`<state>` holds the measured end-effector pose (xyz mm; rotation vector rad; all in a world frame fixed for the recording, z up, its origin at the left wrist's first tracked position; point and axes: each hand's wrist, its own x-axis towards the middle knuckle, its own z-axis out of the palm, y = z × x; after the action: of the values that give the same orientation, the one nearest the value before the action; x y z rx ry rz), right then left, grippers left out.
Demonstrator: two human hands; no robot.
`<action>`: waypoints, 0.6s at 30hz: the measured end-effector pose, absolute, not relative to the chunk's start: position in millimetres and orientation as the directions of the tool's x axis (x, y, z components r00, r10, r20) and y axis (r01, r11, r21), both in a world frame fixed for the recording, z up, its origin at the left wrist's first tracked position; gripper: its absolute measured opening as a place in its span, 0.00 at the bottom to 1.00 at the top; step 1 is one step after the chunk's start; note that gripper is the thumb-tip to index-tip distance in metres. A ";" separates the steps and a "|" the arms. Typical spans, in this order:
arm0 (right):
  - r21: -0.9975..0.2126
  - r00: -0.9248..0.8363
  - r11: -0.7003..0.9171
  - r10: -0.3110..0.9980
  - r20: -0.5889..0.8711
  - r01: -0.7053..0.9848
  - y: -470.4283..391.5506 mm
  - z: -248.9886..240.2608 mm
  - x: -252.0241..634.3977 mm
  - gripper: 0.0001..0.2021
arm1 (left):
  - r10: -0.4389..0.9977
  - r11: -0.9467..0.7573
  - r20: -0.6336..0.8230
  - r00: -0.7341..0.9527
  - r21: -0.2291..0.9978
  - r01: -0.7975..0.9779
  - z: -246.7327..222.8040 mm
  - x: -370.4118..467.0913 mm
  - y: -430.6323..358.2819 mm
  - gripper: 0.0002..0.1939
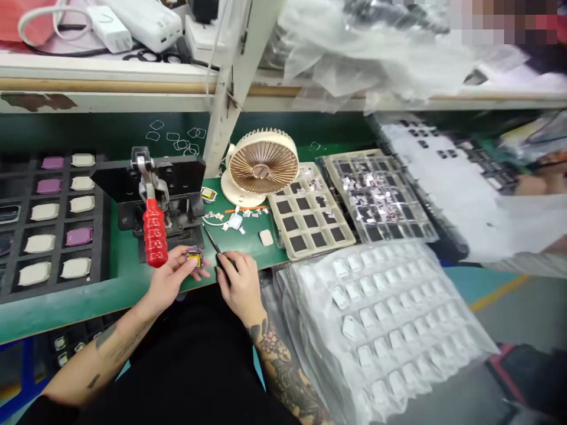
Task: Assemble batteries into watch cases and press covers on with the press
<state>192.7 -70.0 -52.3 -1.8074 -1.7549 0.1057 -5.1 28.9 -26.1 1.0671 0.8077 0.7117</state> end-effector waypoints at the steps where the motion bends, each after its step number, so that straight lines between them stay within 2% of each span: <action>1: -0.501 0.132 0.071 0.924 0.359 0.863 -73.1 -50.1 193.5 0.22 | 0.802 0.376 -0.243 0.546 0.915 -0.145 -23.7 2.5 30.0 0.17; 5: -0.617 0.258 0.079 0.862 0.437 0.783 -100.0 -35.0 193.2 0.26 | 0.743 0.454 -0.278 0.608 0.877 -0.154 -19.2 21.8 30.4 0.17; 9: -0.641 0.330 0.055 0.821 0.466 0.766 -140.2 -4.0 210.4 0.28 | 0.749 0.385 -0.278 0.602 0.921 -0.054 -21.1 22.6 23.7 0.14; 11: -0.600 0.417 -0.067 0.780 0.467 0.797 -164.2 12.5 236.4 0.25 | 0.755 0.342 -0.273 0.597 0.940 -0.002 -22.2 21.5 22.2 0.12; 13: -0.518 0.535 -0.281 0.720 0.443 0.808 -191.5 24.9 271.5 0.19 | 0.751 0.298 -0.258 0.608 0.954 0.037 -20.2 21.8 21.2 0.11; 16: -0.347 0.670 -0.577 0.678 0.302 0.740 -228.5 28.8 323.7 0.15 | 0.760 0.128 -0.147 0.633 0.989 0.076 -11.2 25.2 18.5 0.10; 18: -0.258 0.702 -0.655 0.689 0.183 0.710 -242.7 21.4 347.2 0.16 | 0.782 -0.029 -0.025 0.623 0.997 0.076 -5.8 28.3 16.7 0.08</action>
<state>347.2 -242.7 21.4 -2.6023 -1.1011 -0.0982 28.3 16.7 -5.8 1.5145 0.7517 0.6605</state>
